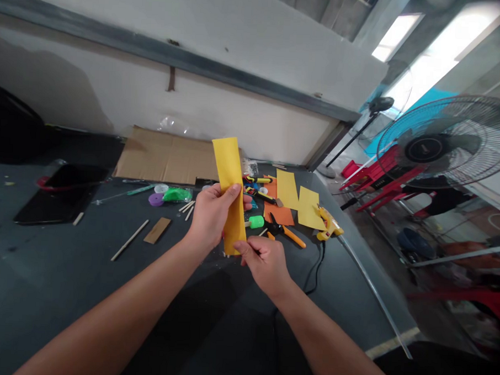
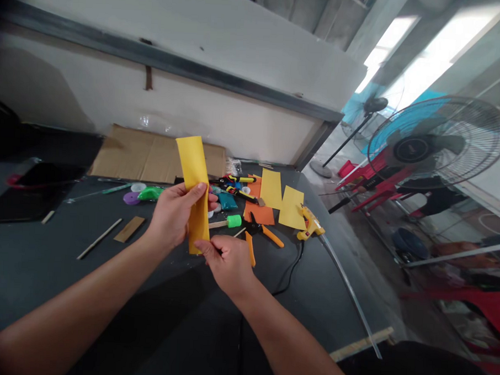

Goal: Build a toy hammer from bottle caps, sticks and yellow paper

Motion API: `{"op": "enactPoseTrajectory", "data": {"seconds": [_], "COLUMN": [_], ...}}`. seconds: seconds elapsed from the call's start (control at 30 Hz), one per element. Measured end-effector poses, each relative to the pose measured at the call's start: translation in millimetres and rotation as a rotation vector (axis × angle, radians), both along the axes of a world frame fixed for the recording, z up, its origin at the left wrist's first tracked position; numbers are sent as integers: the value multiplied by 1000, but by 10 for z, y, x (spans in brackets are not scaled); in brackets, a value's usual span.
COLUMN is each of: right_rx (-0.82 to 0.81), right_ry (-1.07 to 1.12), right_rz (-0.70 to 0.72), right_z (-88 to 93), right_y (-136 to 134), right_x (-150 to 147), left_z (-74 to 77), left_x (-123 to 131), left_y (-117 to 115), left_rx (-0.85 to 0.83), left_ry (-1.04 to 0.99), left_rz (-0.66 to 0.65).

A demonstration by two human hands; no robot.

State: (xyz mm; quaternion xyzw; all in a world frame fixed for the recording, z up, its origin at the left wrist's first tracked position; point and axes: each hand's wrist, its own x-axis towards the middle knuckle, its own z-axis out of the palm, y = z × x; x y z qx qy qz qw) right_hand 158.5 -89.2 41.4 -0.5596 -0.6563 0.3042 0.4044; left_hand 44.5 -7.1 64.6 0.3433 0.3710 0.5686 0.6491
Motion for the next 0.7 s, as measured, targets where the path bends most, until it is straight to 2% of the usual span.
{"op": "enactPoseTrajectory", "data": {"seconds": [0.13,0.23,0.3,0.4,0.53,0.6,0.7], "right_rx": [32,42,35,42,5,-23,-27], "right_ry": [126,142,104,20,-59,-52,147], "right_rz": [-92,-164,-161,-98,133,155,-65], "right_z": [4,-7,-11,0,37,58,70], "right_y": [66,103,92,25,-43,-20,75], "right_x": [97,144,132,51,-22,16,145], "left_z": [-46,-70,-62,-9,85,119,148], "left_x": [76,137,137,52,-143,-219,-263], "left_y": [-92,-150,-142,-48,117,149,105], "left_rx": [37,19,-12,-28,40,67,104], "left_ry": [52,50,50,40,30,87,347], "left_rz": [-172,-283,-245,-85,38,-35,-343]}}
